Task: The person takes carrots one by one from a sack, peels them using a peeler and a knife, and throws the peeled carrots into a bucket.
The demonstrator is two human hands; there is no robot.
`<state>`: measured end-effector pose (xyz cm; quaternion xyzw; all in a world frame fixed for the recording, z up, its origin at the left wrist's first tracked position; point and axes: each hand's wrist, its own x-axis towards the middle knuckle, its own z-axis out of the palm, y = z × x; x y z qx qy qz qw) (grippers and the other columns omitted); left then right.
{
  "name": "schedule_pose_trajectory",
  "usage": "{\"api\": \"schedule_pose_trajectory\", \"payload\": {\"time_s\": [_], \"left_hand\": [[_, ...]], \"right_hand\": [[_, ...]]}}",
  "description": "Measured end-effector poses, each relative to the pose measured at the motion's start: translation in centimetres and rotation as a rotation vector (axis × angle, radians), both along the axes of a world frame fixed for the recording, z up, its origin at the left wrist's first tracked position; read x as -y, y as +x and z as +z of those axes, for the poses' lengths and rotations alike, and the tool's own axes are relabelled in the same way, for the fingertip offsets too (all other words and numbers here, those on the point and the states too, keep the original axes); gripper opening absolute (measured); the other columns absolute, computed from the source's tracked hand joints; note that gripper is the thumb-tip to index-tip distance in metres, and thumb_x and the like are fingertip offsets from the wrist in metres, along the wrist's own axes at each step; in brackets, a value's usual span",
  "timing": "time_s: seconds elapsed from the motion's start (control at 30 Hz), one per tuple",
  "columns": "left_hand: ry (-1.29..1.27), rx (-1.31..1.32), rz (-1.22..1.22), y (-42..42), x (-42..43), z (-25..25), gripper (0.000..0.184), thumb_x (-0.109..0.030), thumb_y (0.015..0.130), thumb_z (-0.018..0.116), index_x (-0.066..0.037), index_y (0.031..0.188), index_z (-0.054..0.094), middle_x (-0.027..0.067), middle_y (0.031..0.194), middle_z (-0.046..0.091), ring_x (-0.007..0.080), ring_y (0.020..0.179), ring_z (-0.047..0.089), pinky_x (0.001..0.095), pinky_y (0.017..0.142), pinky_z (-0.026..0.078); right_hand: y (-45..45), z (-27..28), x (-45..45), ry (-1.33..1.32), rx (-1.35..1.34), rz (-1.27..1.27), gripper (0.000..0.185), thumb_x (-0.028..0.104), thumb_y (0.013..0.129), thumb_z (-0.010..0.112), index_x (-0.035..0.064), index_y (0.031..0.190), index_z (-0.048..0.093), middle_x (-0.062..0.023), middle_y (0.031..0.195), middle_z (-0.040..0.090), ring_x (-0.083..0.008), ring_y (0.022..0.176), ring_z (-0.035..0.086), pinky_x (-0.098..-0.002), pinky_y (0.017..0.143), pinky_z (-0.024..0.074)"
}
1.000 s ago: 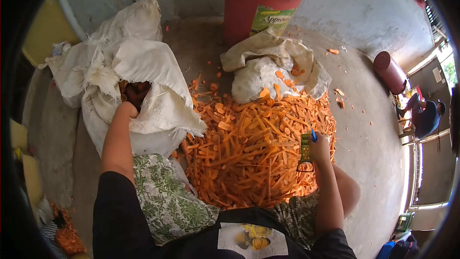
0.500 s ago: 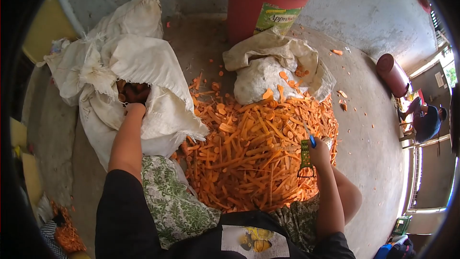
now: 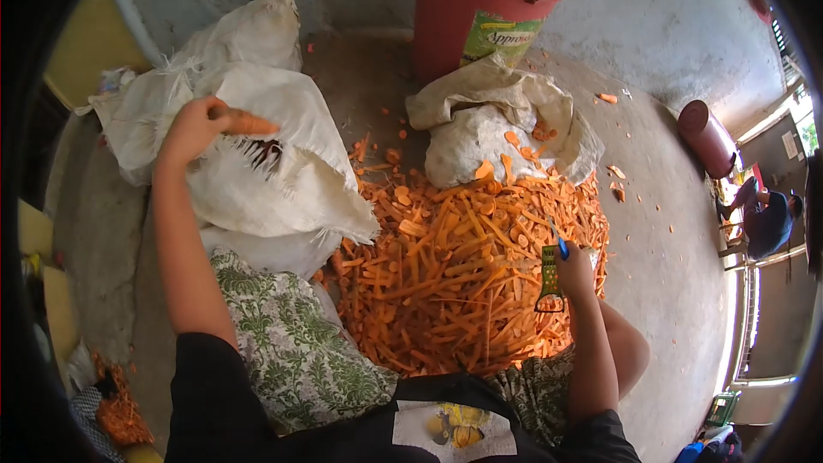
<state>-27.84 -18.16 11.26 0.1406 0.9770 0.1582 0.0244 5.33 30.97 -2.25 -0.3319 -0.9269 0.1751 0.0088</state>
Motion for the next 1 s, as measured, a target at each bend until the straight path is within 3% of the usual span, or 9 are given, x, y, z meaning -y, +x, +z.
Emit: {"api": "schedule_pose_trajectory", "payload": {"time_s": [0.07, 0.1, 0.2, 0.37, 0.57, 0.67, 0.83, 0.87, 1.0], "left_hand": [[0.502, -0.083, 0.015, 0.9, 0.8, 1.3, 0.028, -0.017, 0.079, 0.051, 0.005, 0.094, 0.057, 0.0109, 0.084, 0.061, 0.0191, 0.072, 0.059, 0.027, 0.065, 0.044], [0.502, -0.094, 0.014, 1.7, 0.8, 1.8, 0.028, -0.017, 0.079, 0.051, 0.005, 0.094, 0.057, 0.0109, 0.084, 0.061, 0.0191, 0.072, 0.059, 0.027, 0.065, 0.044], [1.346, 0.34, -0.063, 4.5, -0.3, 2.4, 0.038, -0.023, 0.081, 0.047, 0.006, 0.106, 0.049, 0.0126, 0.092, 0.06, 0.0233, 0.078, 0.06, 0.0329, 0.078, 0.048], [1.827, 1.048, -0.264, 10.8, -7.4, -0.8, 0.047, -0.021, 0.08, 0.044, 0.006, 0.118, 0.036, 0.0183, 0.107, 0.051, 0.0282, 0.095, 0.055, 0.0434, 0.085, 0.047], [1.697, 1.489, -0.616, 19.5, -15.7, -3.3, 0.053, -0.005, 0.072, 0.051, -0.01, 0.122, 0.035, 0.0118, 0.104, 0.051, 0.0276, 0.096, 0.053, 0.0563, 0.086, 0.041], [1.598, 1.552, -0.566, 22.4, -17.2, -2.1, 0.039, -0.013, 0.077, 0.05, -0.008, 0.115, 0.04, 0.0103, 0.094, 0.053, 0.0261, 0.088, 0.056, 0.0501, 0.08, 0.045], [1.489, 1.7, 0.088, 25.8, -19.3, -5.0, 0.049, -0.05, 0.087, 0.03, -0.006, 0.099, 0.049, 0.0085, 0.073, 0.051, 0.0234, 0.065, 0.053, 0.0338, 0.055, 0.045], [1.517, 1.697, -0.002, 26.4, -19.4, -5.6, 0.051, -0.054, 0.086, 0.032, -0.006, 0.093, 0.049, 0.0072, 0.077, 0.053, 0.0192, 0.063, 0.054, 0.0335, 0.054, 0.046], [1.558, 1.581, 0.177, 28.8, -19.9, -5.6, 0.041, -0.041, 0.091, 0.03, -0.006, 0.1, 0.049, 0.0065, 0.08, 0.057, 0.0192, 0.065, 0.057, 0.0328, 0.051, 0.048]], "right_hand": [[0.3, -0.4, -0.3, -0.002, -0.031, 0.01, 0.025, 0.026, 0.08, 0.052, 0.0018, 0.079, 0.052, -0.0215, 0.068, 0.056, -0.0398, 0.069, 0.054, -0.0465, 0.062, 0.0398], [0.5, -0.4, -0.3, -0.02, -0.032, 0.002, 0.024, 0.026, 0.08, 0.052, 0.0017, 0.078, 0.052, -0.0217, 0.068, 0.056, -0.0399, 0.069, 0.054, -0.0464, 0.062, 0.0397], [1.0, 0.3, 0.2, -0.037, -0.047, 0.002, 0.024, 0.026, 0.08, 0.053, 0.0014, 0.078, 0.051, -0.022, 0.068, 0.056, -0.04, 0.069, 0.054, -0.0463, 0.061, 0.0397], [1.9, 1.4, 0.9, -0.035, -0.091, 0.013, 0.025, 0.026, 0.08, 0.053, 0.0011, 0.079, 0.051, -0.0208, 0.065, 0.055, -0.038, 0.066, 0.054, -0.0444, 0.06, 0.0399], [2.2, 4.0, 3.8, -0.419, -0.386, 0.044, 0.024, 0.023, 0.083, 0.054, 0.0023, 0.072, 0.048, -0.0036, 0.052, 0.041, -0.0138, 0.05, 0.04, -0.031, 0.048, 0.0325], [2.3, 5.7, 5.7, -0.766, -0.554, -0.118, 0.025, 0.023, 0.084, 0.054, 0.0054, 0.068, 0.046, 0.0029, 0.055, 0.037, -0.0065, 0.052, 0.034, -0.0266, 0.047, 0.029], [0.2, 9.1, 9.3, -1.07, -0.889, -0.235, 0.026, 0.025, 0.084, 0.054, 0.009, 0.066, 0.045, 0.0036, 0.059, 0.04, -0.006, 0.053, 0.035, -0.0229, 0.049, 0.0287], [-0.3, 9.7, 10.4, -1.089, -0.894, -0.269, 0.026, 0.025, 0.085, 0.052, 0.0092, 0.066, 0.045, 0.0033, 0.058, 0.041, -0.0063, 0.051, 0.036, -0.0227, 0.048, 0.0293], [-2.0, 9.3, 15.3, -1.136, -0.869, -0.243, 0.026, 0.026, 0.088, 0.047, 0.0072, 0.07, 0.047, 0.0023, 0.053, 0.044, -0.008, 0.045, 0.041, -0.0236, 0.042, 0.0331]]}}
